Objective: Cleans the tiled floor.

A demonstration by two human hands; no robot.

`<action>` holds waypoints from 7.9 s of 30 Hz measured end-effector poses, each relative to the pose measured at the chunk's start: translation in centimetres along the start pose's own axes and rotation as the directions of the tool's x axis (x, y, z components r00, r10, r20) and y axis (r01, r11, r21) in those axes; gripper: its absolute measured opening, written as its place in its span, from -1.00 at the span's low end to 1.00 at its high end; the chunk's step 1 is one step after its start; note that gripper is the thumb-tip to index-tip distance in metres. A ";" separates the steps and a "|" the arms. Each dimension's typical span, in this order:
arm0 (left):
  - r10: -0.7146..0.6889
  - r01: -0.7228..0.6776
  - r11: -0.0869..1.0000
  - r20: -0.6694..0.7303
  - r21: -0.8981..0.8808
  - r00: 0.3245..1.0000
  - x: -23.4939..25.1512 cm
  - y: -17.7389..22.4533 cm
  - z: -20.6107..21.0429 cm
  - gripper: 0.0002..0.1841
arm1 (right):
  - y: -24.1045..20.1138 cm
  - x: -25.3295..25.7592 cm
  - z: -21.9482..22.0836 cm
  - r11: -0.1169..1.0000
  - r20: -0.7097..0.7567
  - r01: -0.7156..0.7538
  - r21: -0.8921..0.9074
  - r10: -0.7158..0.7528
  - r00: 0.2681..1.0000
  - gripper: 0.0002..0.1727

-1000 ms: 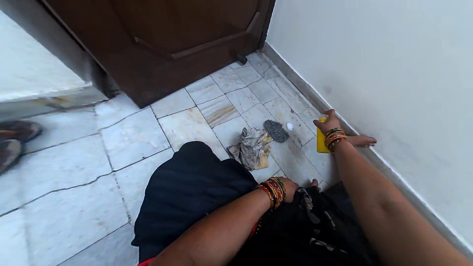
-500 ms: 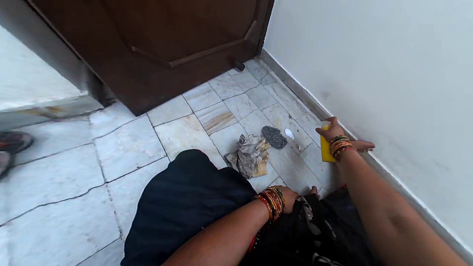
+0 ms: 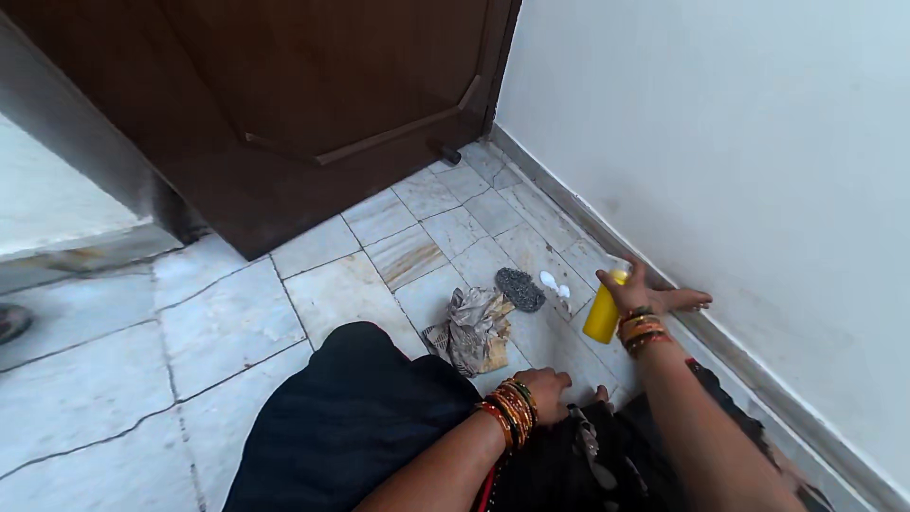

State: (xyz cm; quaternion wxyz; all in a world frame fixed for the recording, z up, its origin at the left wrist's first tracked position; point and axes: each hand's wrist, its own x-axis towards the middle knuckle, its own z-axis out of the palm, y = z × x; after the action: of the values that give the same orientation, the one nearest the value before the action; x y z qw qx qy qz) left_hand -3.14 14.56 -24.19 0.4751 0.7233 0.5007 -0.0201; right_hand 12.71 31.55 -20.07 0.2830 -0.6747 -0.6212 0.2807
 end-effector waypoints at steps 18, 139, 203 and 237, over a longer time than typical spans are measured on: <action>-0.169 -0.043 0.947 -0.605 -0.320 0.778 -1.4 -0.8 -1.9 -0.15 | 0.3 -13.3 5.7 0.880 0.182 0.218 0.421 -0.317 0.931 0.16; -0.467 0.501 0.853 -0.209 0.150 0.859 -4.3 -1.8 -7.6 -0.28 | 4.0 -6.0 7.3 0.991 0.613 0.074 -0.112 0.011 0.790 -0.55; -0.076 0.087 0.996 0.328 -0.020 0.942 3.6 -5.5 -2.3 -0.37 | 0.9 14.6 16.9 0.697 0.567 0.361 -0.620 0.080 0.820 0.02; -0.104 0.081 0.993 0.319 0.086 0.942 3.8 -4.8 -2.1 -0.38 | 9.2 4.9 14.9 0.756 0.374 0.224 -0.615 0.030 0.927 0.10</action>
State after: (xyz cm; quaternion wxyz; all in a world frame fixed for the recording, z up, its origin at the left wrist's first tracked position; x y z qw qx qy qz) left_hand -5.78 18.89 -28.18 0.5228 0.7025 0.4487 -0.1785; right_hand 8.41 36.31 -37.10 -0.0722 -0.6333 -0.7552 0.1529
